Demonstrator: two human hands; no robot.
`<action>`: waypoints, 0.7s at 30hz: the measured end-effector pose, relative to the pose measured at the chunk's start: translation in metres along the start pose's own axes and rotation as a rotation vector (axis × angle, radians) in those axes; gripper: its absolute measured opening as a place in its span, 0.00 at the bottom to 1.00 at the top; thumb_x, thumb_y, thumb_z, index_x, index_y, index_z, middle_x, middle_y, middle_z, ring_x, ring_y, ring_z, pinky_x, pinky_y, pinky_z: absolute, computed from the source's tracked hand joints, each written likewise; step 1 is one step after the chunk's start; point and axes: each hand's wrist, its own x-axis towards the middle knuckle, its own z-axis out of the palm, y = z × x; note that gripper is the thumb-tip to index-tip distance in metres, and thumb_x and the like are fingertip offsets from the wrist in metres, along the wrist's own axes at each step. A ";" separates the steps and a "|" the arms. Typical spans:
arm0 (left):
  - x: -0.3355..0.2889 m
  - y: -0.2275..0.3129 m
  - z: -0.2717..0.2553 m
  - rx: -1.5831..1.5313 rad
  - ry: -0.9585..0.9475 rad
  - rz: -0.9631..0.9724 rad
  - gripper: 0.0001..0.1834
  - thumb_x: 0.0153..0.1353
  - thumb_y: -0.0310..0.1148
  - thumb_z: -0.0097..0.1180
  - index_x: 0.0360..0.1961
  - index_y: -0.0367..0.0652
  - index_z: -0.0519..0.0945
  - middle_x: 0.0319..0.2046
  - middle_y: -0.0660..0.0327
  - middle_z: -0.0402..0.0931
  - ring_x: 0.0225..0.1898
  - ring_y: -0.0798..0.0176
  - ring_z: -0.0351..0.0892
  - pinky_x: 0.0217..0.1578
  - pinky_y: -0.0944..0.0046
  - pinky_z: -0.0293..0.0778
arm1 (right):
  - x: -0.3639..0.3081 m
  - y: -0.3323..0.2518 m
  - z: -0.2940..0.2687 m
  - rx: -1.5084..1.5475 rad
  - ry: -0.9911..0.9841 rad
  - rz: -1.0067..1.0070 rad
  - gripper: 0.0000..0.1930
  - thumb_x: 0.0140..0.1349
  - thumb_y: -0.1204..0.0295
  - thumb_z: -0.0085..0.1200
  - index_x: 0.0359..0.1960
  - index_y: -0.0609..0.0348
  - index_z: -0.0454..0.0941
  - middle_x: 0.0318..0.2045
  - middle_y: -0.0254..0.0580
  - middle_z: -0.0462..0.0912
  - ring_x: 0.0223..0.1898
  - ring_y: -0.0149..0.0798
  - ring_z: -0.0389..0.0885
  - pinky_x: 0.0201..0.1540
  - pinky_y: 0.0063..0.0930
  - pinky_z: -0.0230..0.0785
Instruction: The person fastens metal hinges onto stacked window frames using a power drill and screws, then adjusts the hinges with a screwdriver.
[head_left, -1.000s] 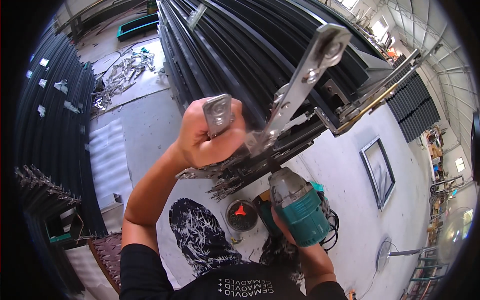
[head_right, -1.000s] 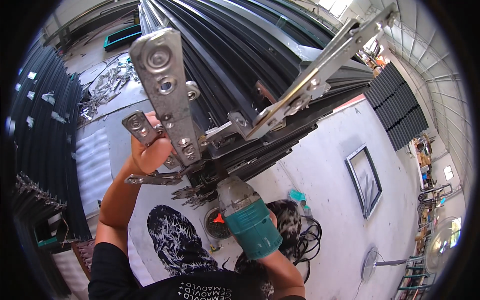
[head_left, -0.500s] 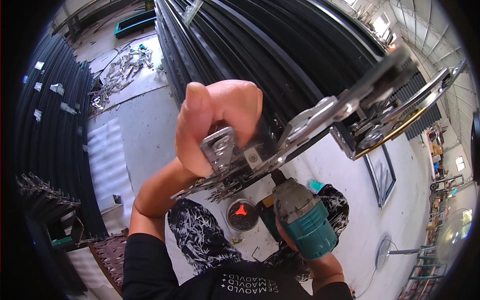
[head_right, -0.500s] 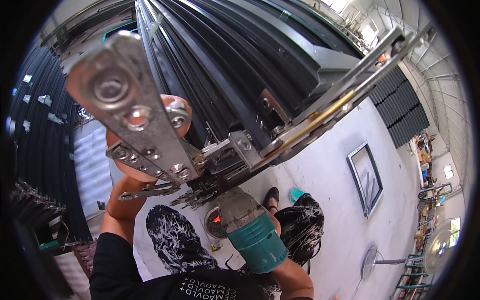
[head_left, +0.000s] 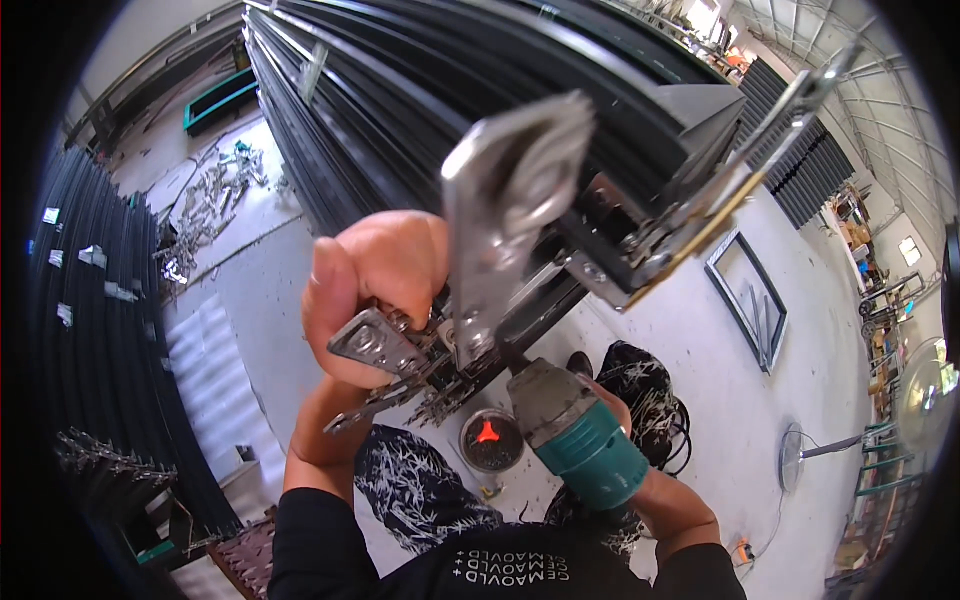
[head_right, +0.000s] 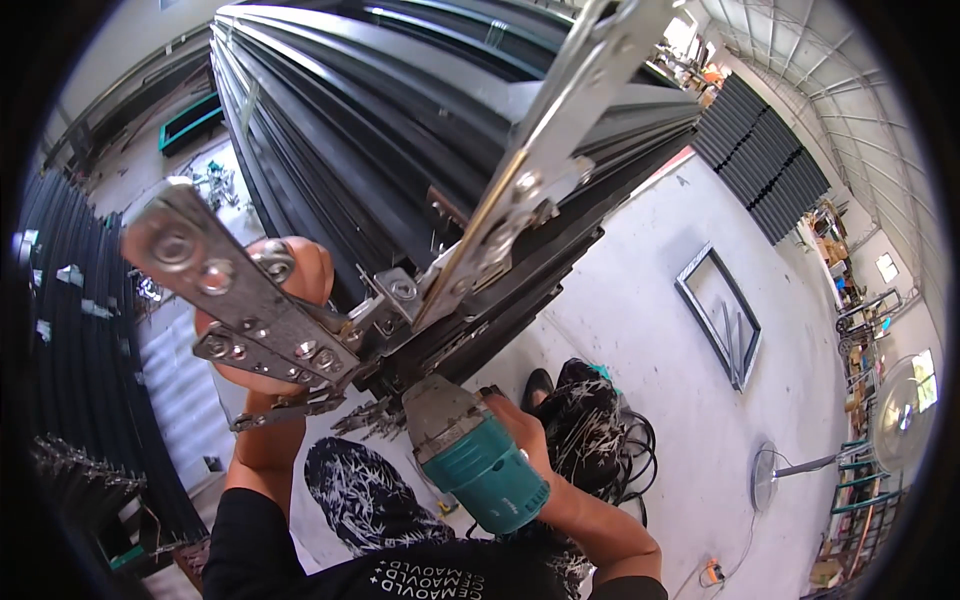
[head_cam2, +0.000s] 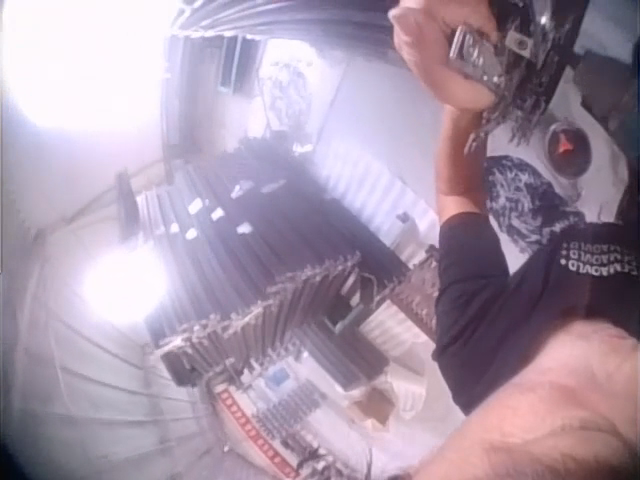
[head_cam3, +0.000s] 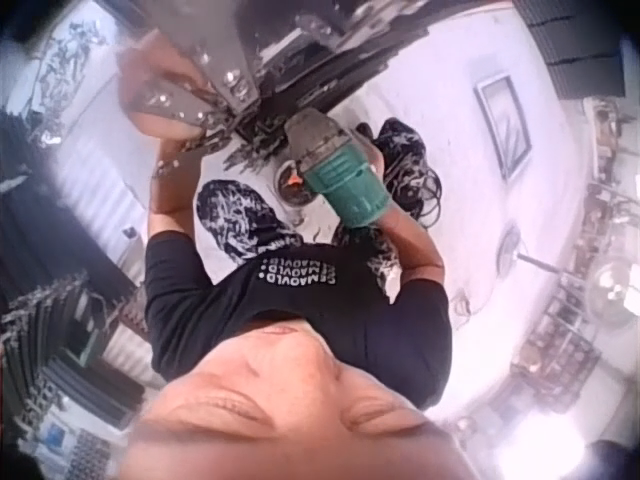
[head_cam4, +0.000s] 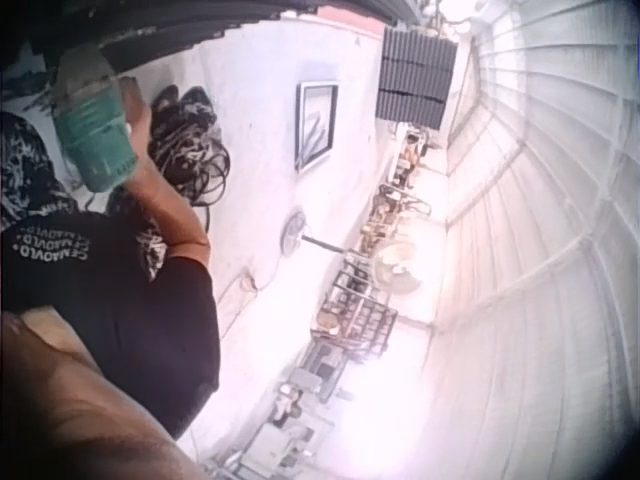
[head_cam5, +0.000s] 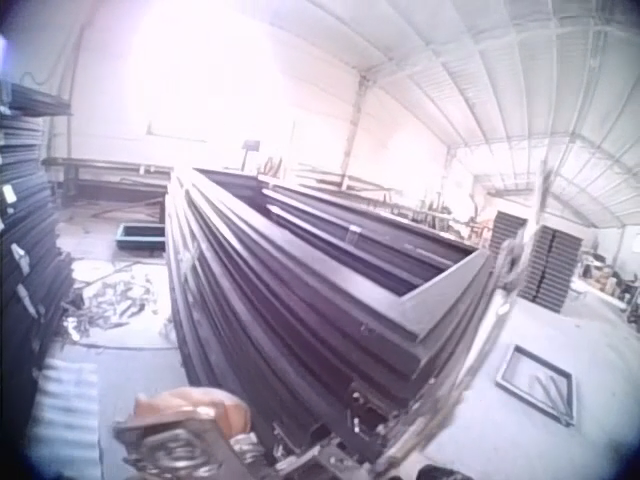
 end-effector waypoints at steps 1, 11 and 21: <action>-0.003 0.004 0.003 -0.015 0.056 -0.036 0.26 0.61 0.51 0.41 0.15 0.43 0.63 0.12 0.60 0.61 0.16 0.64 0.54 0.19 0.65 0.50 | -0.001 -0.002 0.002 0.000 0.010 -0.025 0.15 0.46 0.71 0.63 0.36 0.65 0.76 0.31 0.44 0.75 0.31 0.43 0.77 0.32 0.31 0.71; -0.022 0.001 -0.006 -0.259 0.137 -0.005 0.35 0.72 0.48 0.28 0.11 0.38 0.70 0.19 0.51 0.75 0.23 0.57 0.74 0.32 0.60 0.73 | 0.007 -0.020 -0.008 -0.425 -0.075 -0.301 0.16 0.49 0.70 0.57 0.38 0.65 0.73 0.30 0.51 0.72 0.29 0.54 0.75 0.29 0.39 0.68; -0.033 0.000 -0.020 -0.238 0.283 -0.023 0.27 0.66 0.50 0.45 0.54 0.38 0.69 0.41 0.54 0.77 0.39 0.56 0.79 0.39 0.54 0.78 | 0.014 -0.019 -0.016 -0.398 -0.171 -0.274 0.19 0.49 0.66 0.59 0.38 0.68 0.74 0.33 0.50 0.74 0.31 0.49 0.74 0.31 0.35 0.68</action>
